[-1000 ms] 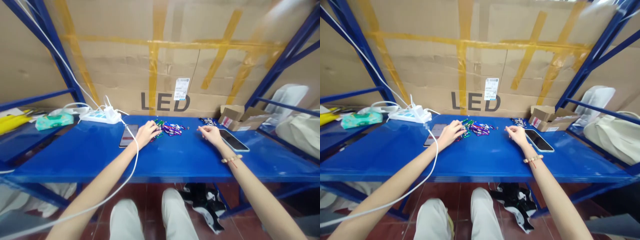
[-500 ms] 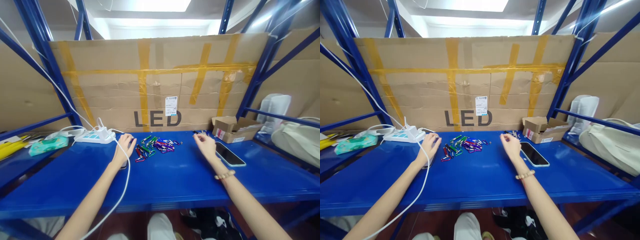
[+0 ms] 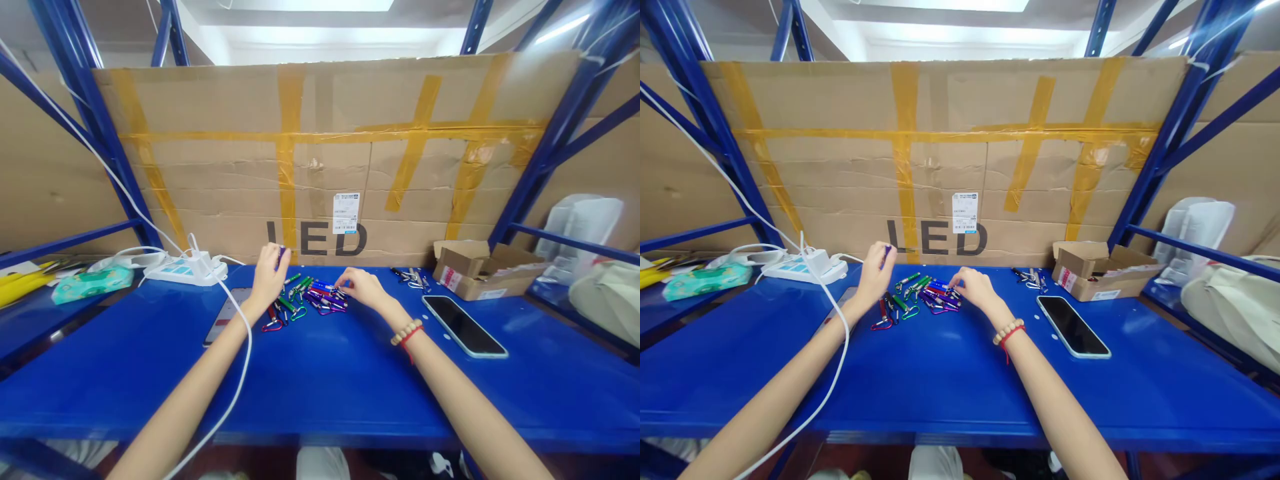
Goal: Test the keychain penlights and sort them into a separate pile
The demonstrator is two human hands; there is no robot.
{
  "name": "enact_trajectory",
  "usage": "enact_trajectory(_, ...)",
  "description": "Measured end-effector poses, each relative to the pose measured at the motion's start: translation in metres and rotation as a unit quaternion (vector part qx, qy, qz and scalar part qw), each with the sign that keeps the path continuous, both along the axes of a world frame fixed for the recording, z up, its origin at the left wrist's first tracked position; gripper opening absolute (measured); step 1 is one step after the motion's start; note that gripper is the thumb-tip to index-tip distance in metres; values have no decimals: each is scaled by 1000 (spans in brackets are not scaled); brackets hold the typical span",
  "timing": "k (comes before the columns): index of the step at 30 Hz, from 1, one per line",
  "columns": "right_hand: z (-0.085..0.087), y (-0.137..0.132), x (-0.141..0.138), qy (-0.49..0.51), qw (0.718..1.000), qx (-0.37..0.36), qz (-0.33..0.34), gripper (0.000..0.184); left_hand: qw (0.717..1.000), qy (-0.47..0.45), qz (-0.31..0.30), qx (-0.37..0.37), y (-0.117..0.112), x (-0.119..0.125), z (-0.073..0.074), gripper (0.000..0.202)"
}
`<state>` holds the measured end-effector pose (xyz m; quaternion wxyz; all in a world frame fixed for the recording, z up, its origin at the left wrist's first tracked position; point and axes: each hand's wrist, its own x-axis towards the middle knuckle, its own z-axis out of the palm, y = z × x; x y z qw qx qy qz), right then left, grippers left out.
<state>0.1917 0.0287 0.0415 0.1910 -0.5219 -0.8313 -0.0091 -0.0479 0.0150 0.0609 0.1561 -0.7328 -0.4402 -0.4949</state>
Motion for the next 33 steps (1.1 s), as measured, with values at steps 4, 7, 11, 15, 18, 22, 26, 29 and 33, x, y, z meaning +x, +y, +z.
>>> enact_trajectory(4, -10, 4, 2, -68, 997, -19, 35, 13, 993, 96, -49, -40, -7, 10, -22, 29)
enact_trajectory(7, -15, 2, 4, -97, 994, -24, 33, 17, 971, 225, -58, -63, -15, 10, -30, 33)
enact_trajectory(11, -15, 0, -1, -113, 993, -26, 32, 20, 950, 298, -55, -78, -18, 9, -27, 39)
enact_trajectory(15, -15, -2, -8, -114, 993, -18, 30, 20, 948, 278, -82, -130, -18, 11, -26, 40)
enact_trajectory(18, -17, -3, -11, -110, 993, -11, 28, 18, 947, 249, -115, -167, -19, 14, -32, 36)
enact_trajectory(22, -21, -3, -12, -91, 995, -15, 32, 17, 946, 216, -153, -187, -19, 17, -40, 27)
enact_trajectory(26, -23, -5, -11, -66, 997, -31, 35, 14, 944, 162, -198, -210, -20, 22, -42, 25)
enact_trajectory(29, -21, -7, -11, -55, 997, -38, 33, 15, 939, 127, -225, -227, -20, 27, -41, 24)
enact_trajectory(33, -17, -8, -10, -56, 997, -32, 40, 16, 934, 105, -238, -246, -21, 32, -41, 23)
